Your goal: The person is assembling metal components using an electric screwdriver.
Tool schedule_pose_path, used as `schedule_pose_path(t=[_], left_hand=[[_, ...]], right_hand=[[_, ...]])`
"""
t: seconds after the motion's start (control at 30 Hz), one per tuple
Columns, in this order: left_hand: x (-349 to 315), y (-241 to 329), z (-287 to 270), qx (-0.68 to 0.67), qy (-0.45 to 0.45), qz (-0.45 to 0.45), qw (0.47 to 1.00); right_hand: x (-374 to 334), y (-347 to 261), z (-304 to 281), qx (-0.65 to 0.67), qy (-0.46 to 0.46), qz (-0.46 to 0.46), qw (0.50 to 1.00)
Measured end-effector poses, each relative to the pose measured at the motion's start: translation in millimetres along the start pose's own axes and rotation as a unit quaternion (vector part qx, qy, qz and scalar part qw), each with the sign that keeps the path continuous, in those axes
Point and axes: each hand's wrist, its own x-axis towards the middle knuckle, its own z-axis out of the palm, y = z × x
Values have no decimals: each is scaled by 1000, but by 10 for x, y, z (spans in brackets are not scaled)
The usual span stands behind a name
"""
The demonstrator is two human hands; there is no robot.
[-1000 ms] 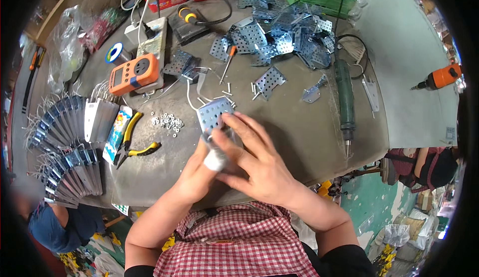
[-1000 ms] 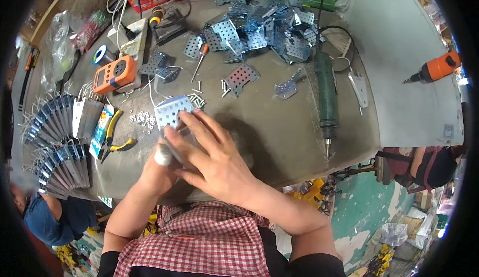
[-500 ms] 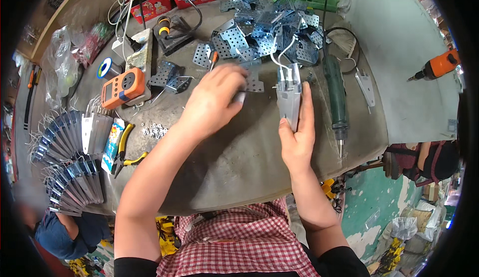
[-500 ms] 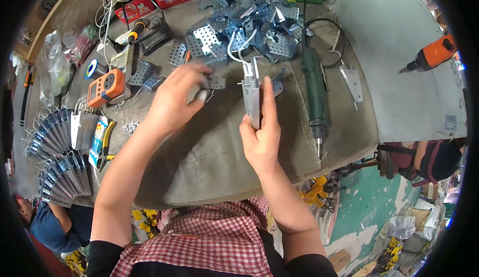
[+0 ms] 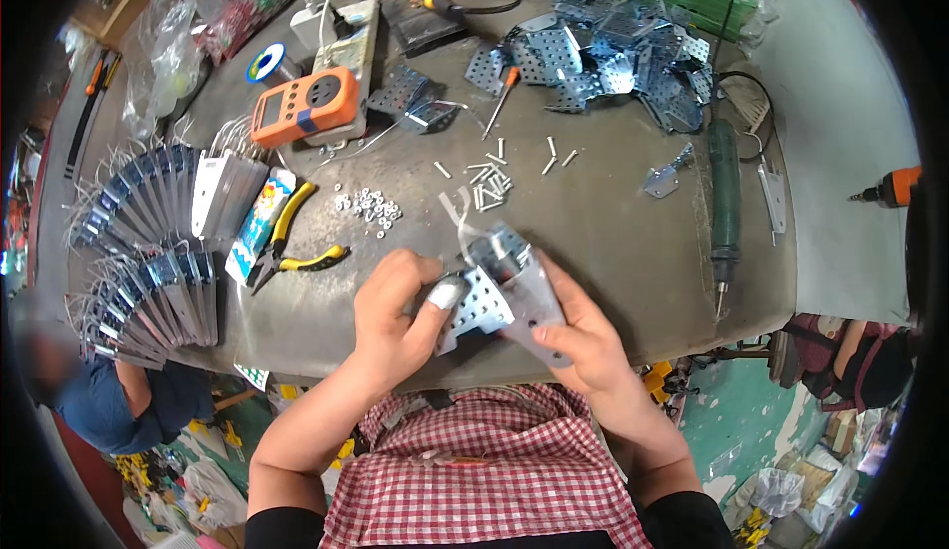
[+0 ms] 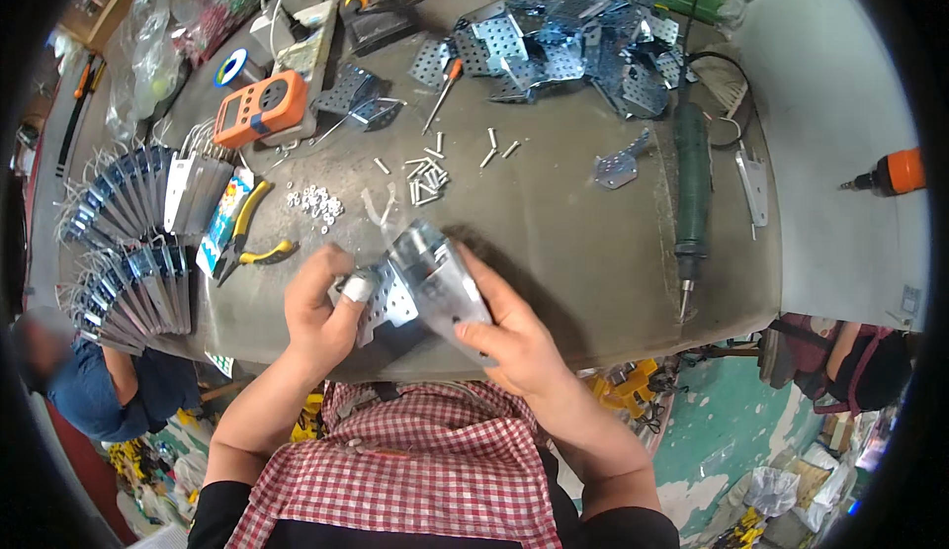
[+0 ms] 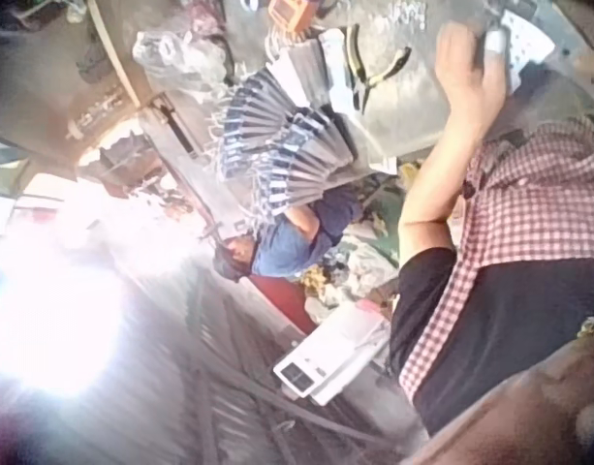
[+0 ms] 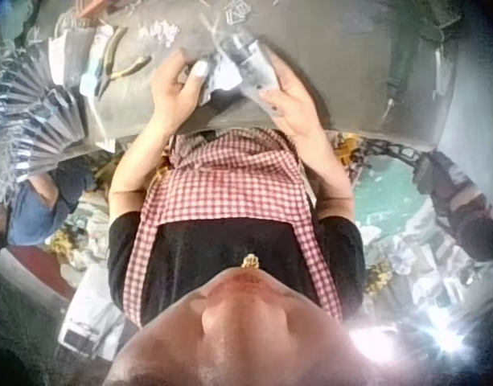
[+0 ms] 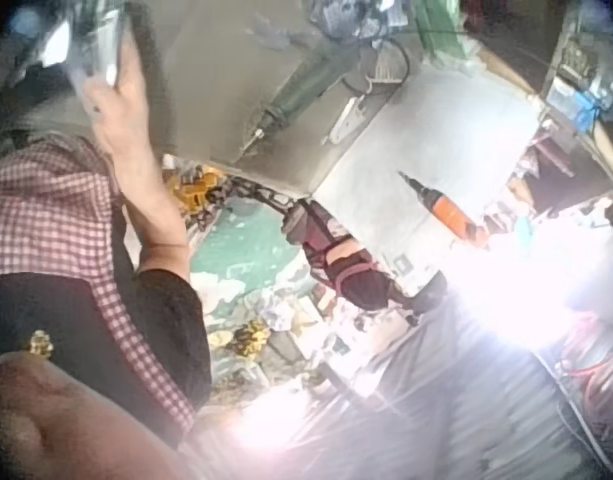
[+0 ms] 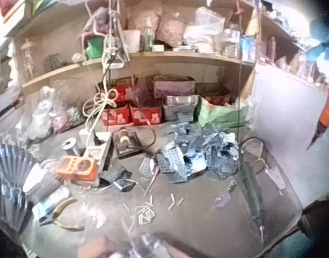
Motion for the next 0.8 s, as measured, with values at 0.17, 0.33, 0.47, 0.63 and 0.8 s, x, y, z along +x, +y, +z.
schedule_pose_path(t=[0.17, 0.33, 0.47, 0.63, 0.8], left_hand=[[178, -137, -8, 58, 84, 27, 994], [38, -63, -13, 62, 103, 95, 988], [7, -70, 21, 110, 104, 127, 980], [5, -82, -16, 79, 79, 96, 989], [62, -23, -74, 144, 75, 179, 970]], right_hand=[[-54, 11, 249, 65, -54, 57, 995], [-32, 76, 259, -4, -11, 36, 999], [-26, 115, 275, 25, -35, 21, 999], [-36, 80, 313, 47, -38, 57, 997], [-32, 60, 356, 99, -33, 69, 992]])
